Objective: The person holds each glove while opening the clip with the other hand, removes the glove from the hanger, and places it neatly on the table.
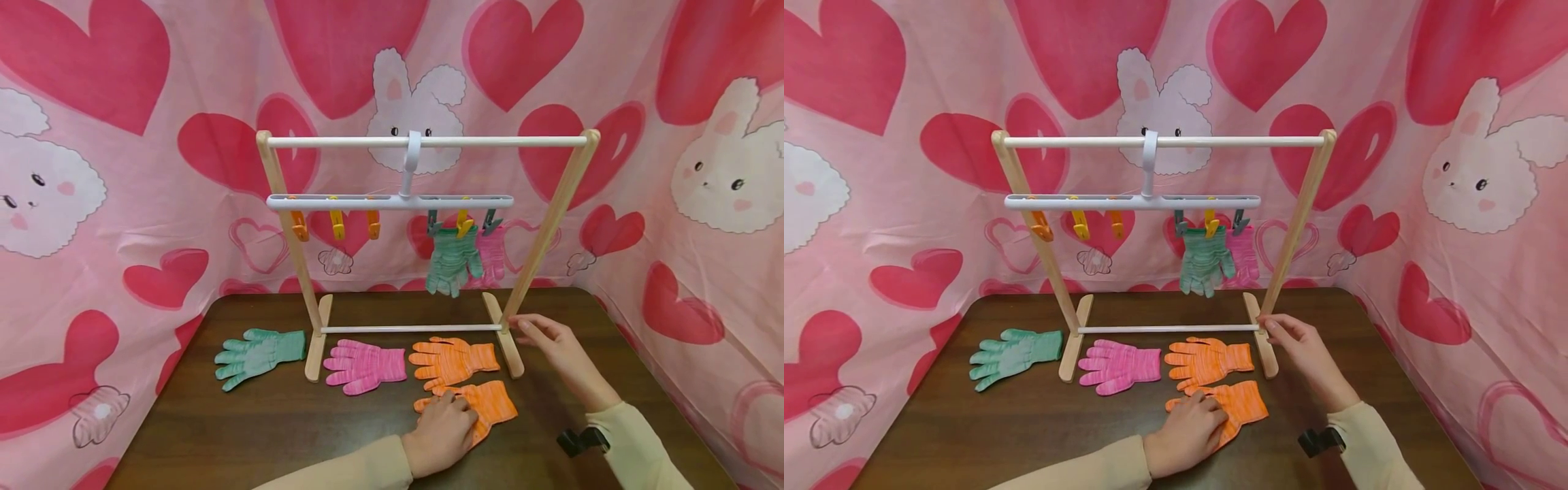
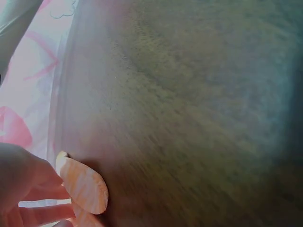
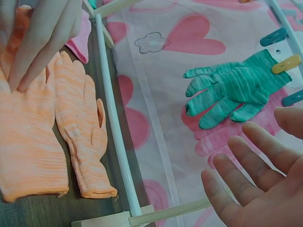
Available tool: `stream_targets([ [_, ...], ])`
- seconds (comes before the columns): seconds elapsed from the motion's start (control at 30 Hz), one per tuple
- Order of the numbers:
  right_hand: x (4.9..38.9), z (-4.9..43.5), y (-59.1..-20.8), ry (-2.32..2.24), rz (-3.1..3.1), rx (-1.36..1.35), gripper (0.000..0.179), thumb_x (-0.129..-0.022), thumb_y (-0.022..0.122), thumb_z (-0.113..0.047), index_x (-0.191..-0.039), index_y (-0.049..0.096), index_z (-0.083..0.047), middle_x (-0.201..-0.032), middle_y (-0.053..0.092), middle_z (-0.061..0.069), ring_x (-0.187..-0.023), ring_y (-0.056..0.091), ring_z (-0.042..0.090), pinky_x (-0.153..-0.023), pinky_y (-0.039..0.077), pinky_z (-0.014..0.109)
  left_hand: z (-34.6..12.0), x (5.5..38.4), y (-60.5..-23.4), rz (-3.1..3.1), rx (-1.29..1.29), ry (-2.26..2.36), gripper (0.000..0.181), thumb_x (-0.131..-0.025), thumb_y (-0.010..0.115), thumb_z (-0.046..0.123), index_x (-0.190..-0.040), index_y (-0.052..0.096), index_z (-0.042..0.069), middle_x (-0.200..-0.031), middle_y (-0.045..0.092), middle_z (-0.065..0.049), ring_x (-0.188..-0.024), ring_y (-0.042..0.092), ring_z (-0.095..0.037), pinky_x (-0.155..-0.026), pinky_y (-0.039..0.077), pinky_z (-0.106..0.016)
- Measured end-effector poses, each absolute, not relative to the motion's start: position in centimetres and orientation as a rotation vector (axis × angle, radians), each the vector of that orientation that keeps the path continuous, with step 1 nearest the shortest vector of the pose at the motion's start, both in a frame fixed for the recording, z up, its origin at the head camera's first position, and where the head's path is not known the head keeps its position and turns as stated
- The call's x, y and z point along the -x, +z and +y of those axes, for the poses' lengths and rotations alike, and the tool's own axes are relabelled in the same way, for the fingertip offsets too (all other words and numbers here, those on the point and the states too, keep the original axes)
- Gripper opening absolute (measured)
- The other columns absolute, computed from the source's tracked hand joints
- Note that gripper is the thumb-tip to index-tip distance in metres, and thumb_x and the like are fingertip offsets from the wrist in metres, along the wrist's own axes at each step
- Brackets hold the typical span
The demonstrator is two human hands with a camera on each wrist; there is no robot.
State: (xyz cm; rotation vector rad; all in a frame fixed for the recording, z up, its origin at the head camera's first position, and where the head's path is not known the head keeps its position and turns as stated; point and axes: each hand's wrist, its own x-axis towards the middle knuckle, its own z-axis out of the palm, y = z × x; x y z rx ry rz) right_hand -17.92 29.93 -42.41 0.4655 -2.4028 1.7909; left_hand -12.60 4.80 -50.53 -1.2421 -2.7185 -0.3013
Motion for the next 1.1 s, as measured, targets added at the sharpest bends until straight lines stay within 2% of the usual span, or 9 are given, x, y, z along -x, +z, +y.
stream_targets([
  [0.17, 17.85, 29.87, -42.41, 1.788, -2.419, -0.451, 0.037, -0.11, 0.05, -0.012, -0.131, 0.057, 0.018, -0.115, 0.07, -0.021, -0.107, 0.066, -0.002, -0.089, 0.055, 0.019, 4.96, 12.6, -50.45, -2.758, 1.243, -0.317, 0.009, -0.097, 0.071, 0.023, -0.101, 0.079, 0.024, -0.097, 0.065, 0.005, -0.081, 0.053, -0.011, -0.057, 0.043, -0.024],
  [0.37, 17.79, 29.76, -42.33, 1.796, -2.419, -0.474, 0.038, -0.111, 0.05, -0.012, -0.131, 0.056, 0.019, -0.116, 0.07, -0.02, -0.108, 0.065, -0.002, -0.088, 0.054, 0.018, 5.07, 12.58, -50.7, -2.809, 1.225, -0.388, 0.012, -0.099, 0.067, 0.023, -0.103, 0.078, 0.022, -0.096, 0.06, 0.003, -0.079, 0.051, -0.01, -0.051, 0.04, -0.023],
  [0.6, 17.67, 29.74, -42.3, 1.772, -2.445, -0.468, 0.038, -0.11, 0.05, -0.013, -0.132, 0.058, 0.017, -0.116, 0.07, -0.019, -0.107, 0.066, -0.001, -0.089, 0.055, 0.021, 5.06, 12.63, -50.89, -2.778, 1.227, -0.417, 0.013, -0.1, 0.066, 0.024, -0.106, 0.077, 0.021, -0.095, 0.06, 0.002, -0.078, 0.052, -0.01, -0.05, 0.039, -0.023],
  [0.73, 17.74, 29.65, -42.36, 1.766, -2.447, -0.468, 0.037, -0.11, 0.051, -0.013, -0.131, 0.058, 0.017, -0.115, 0.07, -0.019, -0.107, 0.065, -0.002, -0.089, 0.055, 0.02, 5.04, 12.72, -50.9, -2.724, 1.247, -0.434, 0.014, -0.1, 0.066, 0.025, -0.107, 0.076, 0.019, -0.094, 0.061, 0.001, -0.078, 0.053, -0.009, -0.054, 0.042, -0.022],
  [0.93, 17.89, 29.42, -42.53, 1.767, -2.434, -0.485, 0.036, -0.11, 0.05, -0.011, -0.13, 0.058, 0.019, -0.114, 0.071, -0.019, -0.107, 0.065, -0.001, -0.087, 0.055, 0.018, 4.92, 12.97, -50.71, -2.67, 1.3, -0.51, 0.018, -0.102, 0.064, 0.022, -0.113, 0.075, 0.015, -0.098, 0.066, 0.002, -0.085, 0.059, -0.006, -0.068, 0.048, -0.02],
  [1.1, 18.01, 29.27, -42.57, 1.762, -2.433, -0.502, 0.035, -0.11, 0.051, -0.01, -0.129, 0.059, 0.018, -0.113, 0.071, -0.019, -0.105, 0.065, -0.002, -0.087, 0.055, 0.019, 4.53, 13.28, -50.81, -2.673, 1.322, -0.614, 0.017, -0.102, 0.063, 0.021, -0.113, 0.074, 0.015, -0.103, 0.067, 0.002, -0.088, 0.06, -0.004, -0.069, 0.048, -0.017],
])
